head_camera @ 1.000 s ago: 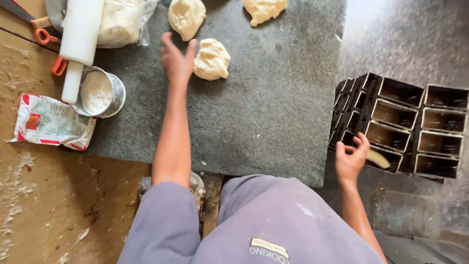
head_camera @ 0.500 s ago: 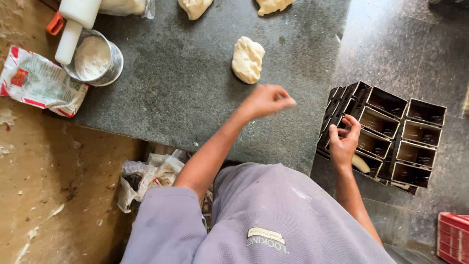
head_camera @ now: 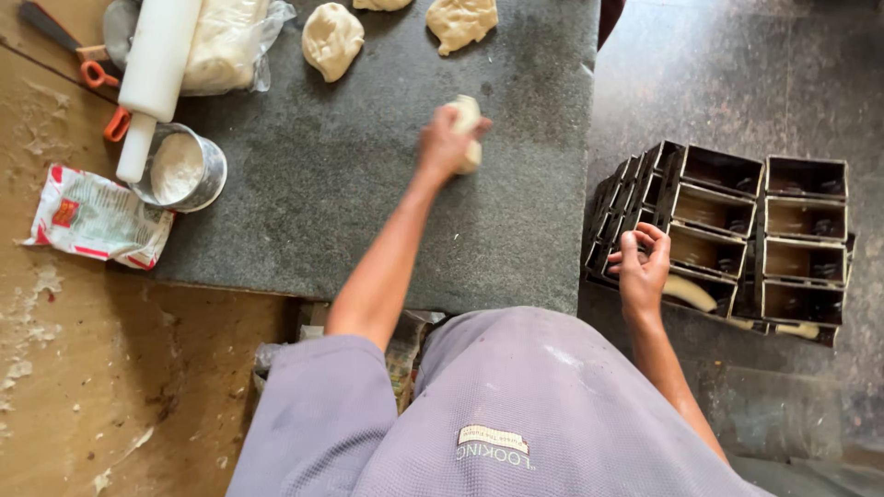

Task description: The person shapes pieces of dough into logs by hand and places them into metal baking tins.

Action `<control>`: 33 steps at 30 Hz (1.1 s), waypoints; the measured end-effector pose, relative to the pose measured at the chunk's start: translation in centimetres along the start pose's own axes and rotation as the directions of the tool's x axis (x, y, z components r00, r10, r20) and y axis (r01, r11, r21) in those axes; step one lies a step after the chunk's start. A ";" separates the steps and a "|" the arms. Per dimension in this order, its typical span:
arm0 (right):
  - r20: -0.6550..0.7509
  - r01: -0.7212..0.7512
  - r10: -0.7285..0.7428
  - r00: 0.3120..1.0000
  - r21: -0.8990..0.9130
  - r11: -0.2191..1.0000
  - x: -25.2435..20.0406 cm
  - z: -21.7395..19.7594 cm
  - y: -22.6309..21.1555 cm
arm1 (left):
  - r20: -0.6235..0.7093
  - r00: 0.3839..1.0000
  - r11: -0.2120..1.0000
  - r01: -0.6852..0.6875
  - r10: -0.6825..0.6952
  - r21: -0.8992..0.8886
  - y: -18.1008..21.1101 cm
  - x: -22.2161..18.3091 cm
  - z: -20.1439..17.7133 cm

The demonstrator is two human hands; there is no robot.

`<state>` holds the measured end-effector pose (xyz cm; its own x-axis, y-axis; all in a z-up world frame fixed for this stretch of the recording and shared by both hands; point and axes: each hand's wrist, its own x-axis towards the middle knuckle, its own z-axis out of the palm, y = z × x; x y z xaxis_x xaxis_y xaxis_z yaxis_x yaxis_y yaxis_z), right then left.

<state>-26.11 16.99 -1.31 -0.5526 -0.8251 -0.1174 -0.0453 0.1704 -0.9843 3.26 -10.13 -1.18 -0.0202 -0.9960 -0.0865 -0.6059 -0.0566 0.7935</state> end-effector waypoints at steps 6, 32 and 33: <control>0.300 -0.309 0.179 0.937 0.475 0.824 0.0 1.1 -6.6 | 0.495 0.749 0.824 -0.116 0.439 -0.555 12.4 -12.5 3.7; 0.635 -0.558 0.172 0.753 0.478 0.679 -1.8 11.4 -12.4 | 0.339 0.939 0.800 0.152 0.068 -0.581 2.8 -17.4 -7.5; 0.639 -0.544 0.145 0.756 0.490 0.681 -1.9 11.7 -12.8 | 0.390 0.919 0.779 0.199 0.063 -0.595 2.8 -17.4 -7.7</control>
